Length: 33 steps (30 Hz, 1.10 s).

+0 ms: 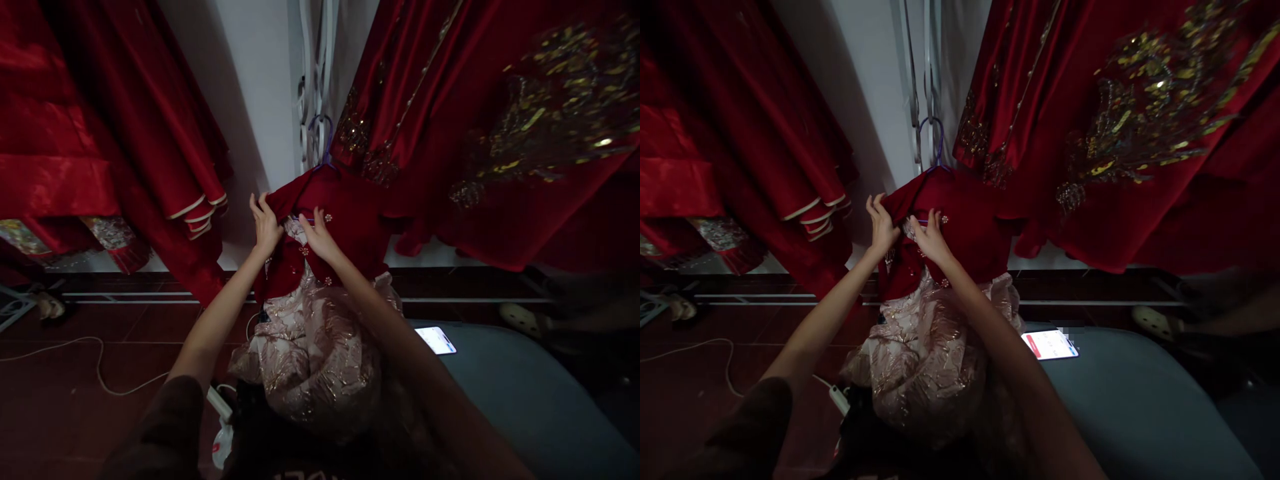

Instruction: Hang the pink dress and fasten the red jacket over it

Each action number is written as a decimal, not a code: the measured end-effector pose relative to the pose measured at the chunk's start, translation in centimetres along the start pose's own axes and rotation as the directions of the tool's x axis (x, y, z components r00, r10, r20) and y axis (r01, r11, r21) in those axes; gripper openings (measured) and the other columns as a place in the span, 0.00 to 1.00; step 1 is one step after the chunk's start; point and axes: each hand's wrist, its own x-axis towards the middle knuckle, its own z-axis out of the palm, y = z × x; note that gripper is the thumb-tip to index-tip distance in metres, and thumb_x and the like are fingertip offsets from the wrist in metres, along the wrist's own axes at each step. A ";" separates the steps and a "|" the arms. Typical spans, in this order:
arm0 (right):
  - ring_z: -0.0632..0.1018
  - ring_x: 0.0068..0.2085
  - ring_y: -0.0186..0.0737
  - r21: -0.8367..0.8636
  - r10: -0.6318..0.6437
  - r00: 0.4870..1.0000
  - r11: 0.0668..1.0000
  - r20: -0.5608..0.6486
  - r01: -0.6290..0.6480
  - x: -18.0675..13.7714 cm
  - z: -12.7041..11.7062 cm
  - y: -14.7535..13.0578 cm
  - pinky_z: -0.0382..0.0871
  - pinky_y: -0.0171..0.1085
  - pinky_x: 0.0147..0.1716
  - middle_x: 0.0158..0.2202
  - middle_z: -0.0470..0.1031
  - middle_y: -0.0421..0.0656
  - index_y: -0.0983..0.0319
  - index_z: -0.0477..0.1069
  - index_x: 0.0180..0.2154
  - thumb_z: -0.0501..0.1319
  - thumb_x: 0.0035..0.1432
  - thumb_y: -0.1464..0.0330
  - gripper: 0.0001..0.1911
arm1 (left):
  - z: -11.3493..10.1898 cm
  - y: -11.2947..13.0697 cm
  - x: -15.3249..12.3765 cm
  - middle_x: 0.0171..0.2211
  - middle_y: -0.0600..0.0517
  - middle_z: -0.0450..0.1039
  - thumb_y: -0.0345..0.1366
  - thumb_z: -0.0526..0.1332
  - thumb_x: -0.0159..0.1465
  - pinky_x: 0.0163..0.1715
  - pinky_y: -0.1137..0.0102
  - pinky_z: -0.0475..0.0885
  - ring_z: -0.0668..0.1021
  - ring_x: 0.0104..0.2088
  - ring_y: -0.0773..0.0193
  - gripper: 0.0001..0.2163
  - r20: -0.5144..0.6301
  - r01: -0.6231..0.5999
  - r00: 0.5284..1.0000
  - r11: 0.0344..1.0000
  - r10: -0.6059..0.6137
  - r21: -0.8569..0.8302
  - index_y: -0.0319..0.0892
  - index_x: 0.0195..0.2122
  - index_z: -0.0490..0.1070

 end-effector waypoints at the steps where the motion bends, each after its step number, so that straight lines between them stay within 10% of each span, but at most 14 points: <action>1: 0.42 0.67 0.55 -0.020 0.079 0.996 0.997 -0.051 -0.080 0.1 0.6 0.4 0.42 0.55 0.62 0.66 0.39 0.62 0.73 0.40 0.65 0.43 0.56 0.41 0.50 | -0.1 -0.4 0.2 0.62 0.32 0.44 0.26 0.58 0.52 0.59 0.54 0.61 0.57 0.63 0.45 0.34 0.004 0.007 1.000 1.000 -0.007 -0.001 0.38 0.59 0.47; 7: 0.52 0.63 0.63 -0.267 0.021 0.908 0.953 -0.418 -0.145 0.8 -2.2 4.4 0.48 0.60 0.58 0.61 0.48 0.70 0.77 0.43 0.63 0.42 0.58 0.43 0.48 | -1.6 -3.1 1.5 0.51 0.42 0.66 0.22 0.53 0.49 0.48 0.54 0.71 0.74 0.49 0.50 0.30 0.091 0.087 0.991 0.993 -0.095 0.086 0.45 0.54 0.58; 14: 0.67 0.54 0.59 -0.521 -0.123 0.914 0.847 -0.387 -0.107 1.8 -10.8 6.2 0.60 0.57 0.50 0.53 0.64 0.64 0.71 0.58 0.58 0.39 0.64 0.52 0.34 | -3.0 -3.5 2.9 0.47 0.46 0.72 0.23 0.53 0.51 0.48 0.56 0.69 0.75 0.48 0.50 0.26 0.176 0.109 0.974 0.978 -0.141 0.179 0.47 0.52 0.65; 20: 0.65 0.58 0.48 -0.524 -0.289 0.955 0.825 -0.066 0.213 -0.3 -10.7 7.6 0.60 0.48 0.55 0.59 0.62 0.56 0.67 0.54 0.61 0.39 0.65 0.55 0.31 | -3.2 -2.8 2.4 0.47 0.45 0.73 0.25 0.53 0.53 0.45 0.59 0.70 0.75 0.47 0.50 0.24 0.165 0.135 0.972 0.970 -0.170 0.201 0.46 0.52 0.65; 33: 0.75 0.48 0.52 -0.434 0.029 0.981 0.894 -0.193 -0.112 4.9 -11.2 8.8 0.64 0.48 0.50 0.41 0.74 0.60 0.71 0.68 0.46 0.35 0.61 0.44 0.41 | -3.3 -2.6 2.4 0.41 0.45 0.76 0.26 0.54 0.53 0.42 0.59 0.70 0.77 0.43 0.49 0.22 0.184 0.149 0.964 0.964 -0.191 0.219 0.46 0.49 0.70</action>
